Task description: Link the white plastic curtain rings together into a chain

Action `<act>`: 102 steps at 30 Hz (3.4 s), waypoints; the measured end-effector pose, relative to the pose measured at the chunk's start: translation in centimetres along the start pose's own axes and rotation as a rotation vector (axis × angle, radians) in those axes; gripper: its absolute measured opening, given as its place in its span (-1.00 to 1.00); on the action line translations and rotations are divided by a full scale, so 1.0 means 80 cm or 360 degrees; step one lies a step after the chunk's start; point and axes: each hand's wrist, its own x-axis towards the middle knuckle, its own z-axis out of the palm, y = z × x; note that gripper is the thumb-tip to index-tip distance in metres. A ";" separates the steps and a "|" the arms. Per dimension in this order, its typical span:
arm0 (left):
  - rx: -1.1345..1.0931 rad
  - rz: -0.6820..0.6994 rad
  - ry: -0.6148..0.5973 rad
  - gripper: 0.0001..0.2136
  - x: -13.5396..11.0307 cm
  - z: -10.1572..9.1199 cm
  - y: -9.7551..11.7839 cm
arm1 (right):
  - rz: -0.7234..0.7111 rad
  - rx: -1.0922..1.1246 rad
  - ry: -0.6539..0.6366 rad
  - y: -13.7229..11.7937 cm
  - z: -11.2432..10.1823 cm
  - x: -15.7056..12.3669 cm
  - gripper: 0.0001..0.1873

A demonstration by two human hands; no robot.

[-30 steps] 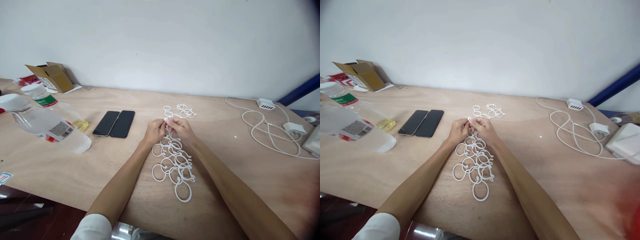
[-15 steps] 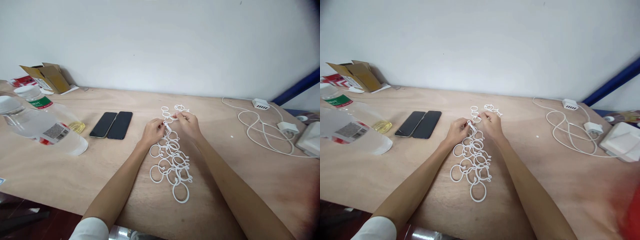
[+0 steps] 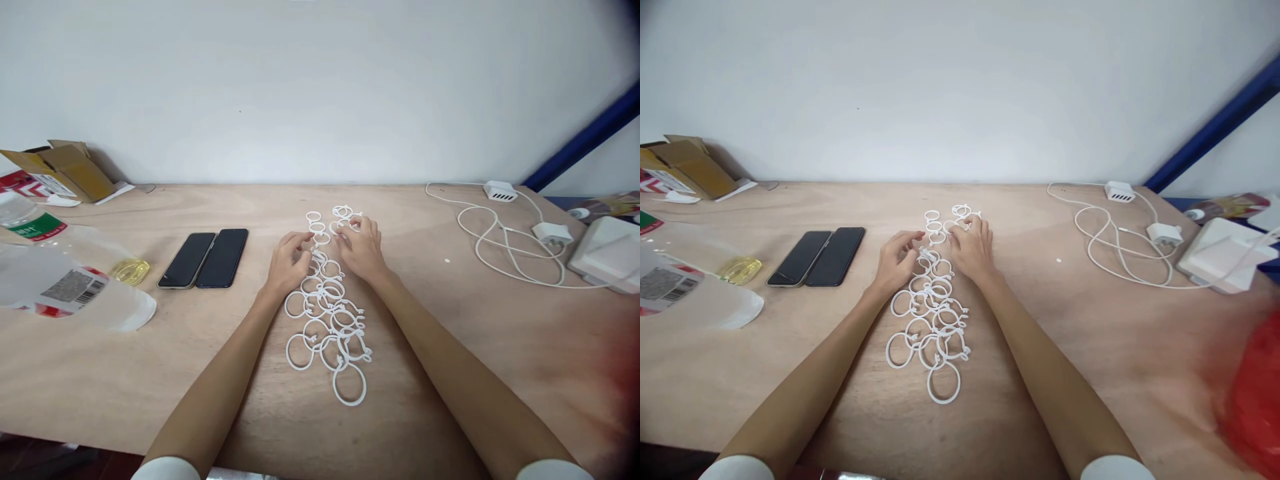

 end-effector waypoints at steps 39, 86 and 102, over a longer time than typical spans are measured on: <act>-0.0011 -0.0229 0.0038 -0.73 -0.005 0.000 0.006 | 0.0604 0.1708 -0.0784 -0.071 -0.021 0.004 -0.60; 0.0213 -0.0025 0.0152 -0.89 -0.002 0.003 0.001 | 0.0892 0.1835 -0.0653 -0.074 -0.024 0.007 -0.76; 0.0200 0.0257 0.0149 -0.74 -0.004 -0.001 0.002 | 0.0499 0.2001 -0.0575 -0.087 -0.010 -0.013 -0.59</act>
